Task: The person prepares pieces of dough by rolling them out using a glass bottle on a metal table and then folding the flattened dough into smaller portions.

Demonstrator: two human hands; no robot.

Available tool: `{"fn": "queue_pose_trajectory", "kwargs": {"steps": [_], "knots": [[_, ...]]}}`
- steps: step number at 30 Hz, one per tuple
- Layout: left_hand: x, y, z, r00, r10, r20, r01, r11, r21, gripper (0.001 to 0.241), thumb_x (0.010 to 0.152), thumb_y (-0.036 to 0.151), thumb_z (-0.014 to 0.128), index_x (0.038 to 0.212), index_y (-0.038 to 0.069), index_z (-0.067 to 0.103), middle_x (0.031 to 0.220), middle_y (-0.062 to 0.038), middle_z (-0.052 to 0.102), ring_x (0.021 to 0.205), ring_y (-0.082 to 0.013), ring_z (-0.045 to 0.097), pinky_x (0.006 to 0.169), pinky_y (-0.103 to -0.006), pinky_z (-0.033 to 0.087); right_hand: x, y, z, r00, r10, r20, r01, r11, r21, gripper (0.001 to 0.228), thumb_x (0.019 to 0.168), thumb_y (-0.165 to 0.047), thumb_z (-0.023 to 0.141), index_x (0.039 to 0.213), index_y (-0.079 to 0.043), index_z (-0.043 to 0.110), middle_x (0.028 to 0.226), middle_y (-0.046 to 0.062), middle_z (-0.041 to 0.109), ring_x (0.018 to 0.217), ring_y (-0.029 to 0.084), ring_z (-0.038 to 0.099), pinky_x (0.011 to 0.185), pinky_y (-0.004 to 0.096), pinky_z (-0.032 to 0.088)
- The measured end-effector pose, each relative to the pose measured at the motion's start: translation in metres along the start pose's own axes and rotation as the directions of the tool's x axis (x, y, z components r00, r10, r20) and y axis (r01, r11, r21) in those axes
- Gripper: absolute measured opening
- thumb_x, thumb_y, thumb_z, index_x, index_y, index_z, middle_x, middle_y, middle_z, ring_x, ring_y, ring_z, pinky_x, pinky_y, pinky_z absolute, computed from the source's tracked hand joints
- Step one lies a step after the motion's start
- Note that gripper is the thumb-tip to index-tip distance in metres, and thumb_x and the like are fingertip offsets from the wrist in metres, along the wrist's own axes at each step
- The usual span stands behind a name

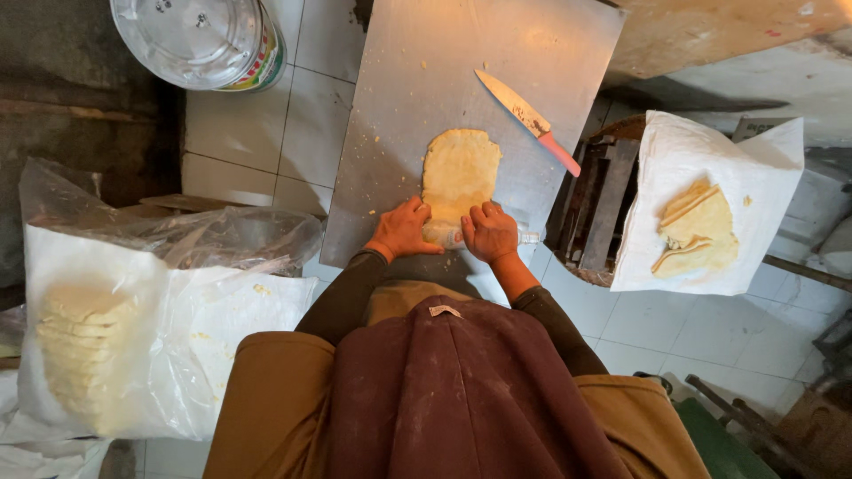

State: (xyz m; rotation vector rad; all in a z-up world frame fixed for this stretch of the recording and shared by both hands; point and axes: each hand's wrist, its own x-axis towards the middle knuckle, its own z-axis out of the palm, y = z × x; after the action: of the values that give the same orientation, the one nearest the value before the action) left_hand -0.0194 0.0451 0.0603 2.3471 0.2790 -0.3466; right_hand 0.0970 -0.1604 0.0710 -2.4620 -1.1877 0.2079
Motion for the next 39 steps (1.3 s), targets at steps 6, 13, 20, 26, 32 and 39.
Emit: {"fn": "queue_pose_trajectory", "kwargs": {"steps": [6,13,20,26,32,39], "knots": [[0.009,-0.002,-0.006,0.977,0.159,-0.141,-0.157,0.987,0.025,0.074,0.057,0.066,0.088,0.101,0.01,0.066,0.106,-0.01,0.058,0.103,-0.0325,0.063,0.077,-0.0488,0.055,0.012,0.006,0.004,0.997,0.054,-0.046,-0.055,0.998,-0.01,0.025,0.096,-0.03,0.063,0.08,-0.011,0.06,0.079,0.011,0.061,0.08,0.034,0.063,0.064,0.045,0.051],[0.034,-0.008,-0.026,0.97,0.144,-0.198,-0.125,0.987,0.102,0.059,0.068,0.065,0.083,0.093,0.014,0.067,0.103,-0.006,0.062,0.104,-0.029,0.062,0.09,-0.0453,0.05,0.046,0.024,0.02,0.963,0.184,-0.197,-0.21,0.97,-0.123,0.03,0.106,-0.03,0.063,0.083,-0.01,0.059,0.079,0.01,0.064,0.075,0.033,0.062,0.066,0.047,0.048],[-0.038,0.008,0.056,0.792,0.359,-0.494,-0.186,0.912,0.365,0.033,0.096,0.028,0.065,0.127,0.017,0.064,0.126,-0.007,0.055,0.13,-0.028,0.048,0.112,-0.0479,0.035,-0.047,-0.035,0.022,0.921,-0.029,-0.389,0.0,0.997,-0.074,0.034,0.097,-0.028,0.066,0.124,-0.007,0.061,0.118,0.018,0.054,0.116,0.04,0.05,0.104,0.055,0.04],[-0.019,0.01,0.065,0.737,0.352,-0.577,-0.128,0.911,0.392,0.033,0.097,0.029,0.062,0.128,0.016,0.064,0.126,-0.007,0.055,0.125,-0.0257,0.048,0.109,-0.05,0.035,-0.016,-0.028,0.018,0.922,-0.059,-0.382,0.003,0.99,-0.144,0.031,0.096,-0.03,0.062,0.118,-0.009,0.064,0.113,0.013,0.06,0.11,0.035,0.054,0.098,0.054,0.038],[0.054,0.001,0.034,0.785,0.268,-0.559,-0.12,0.95,0.287,0.013,0.099,0.025,0.064,0.095,0.013,0.065,0.098,-0.006,0.063,0.098,-0.0293,0.06,0.095,-0.0471,0.046,0.055,-0.014,0.006,0.961,0.108,-0.255,-0.135,0.986,-0.094,0.018,0.093,-0.022,0.065,0.08,-0.01,0.062,0.085,0.011,0.063,0.081,0.035,0.06,0.07,0.048,0.045],[0.107,0.003,-0.013,0.772,0.067,-0.632,0.098,0.97,0.222,0.023,0.095,0.032,0.062,0.085,0.013,0.069,0.092,-0.006,0.067,0.092,-0.0312,0.061,0.089,-0.0495,0.044,0.118,0.016,0.022,0.946,0.156,-0.285,-0.189,0.977,-0.094,0.021,0.099,-0.023,0.062,0.084,-0.009,0.06,0.087,0.013,0.063,0.084,0.039,0.058,0.074,0.049,0.047]]}}
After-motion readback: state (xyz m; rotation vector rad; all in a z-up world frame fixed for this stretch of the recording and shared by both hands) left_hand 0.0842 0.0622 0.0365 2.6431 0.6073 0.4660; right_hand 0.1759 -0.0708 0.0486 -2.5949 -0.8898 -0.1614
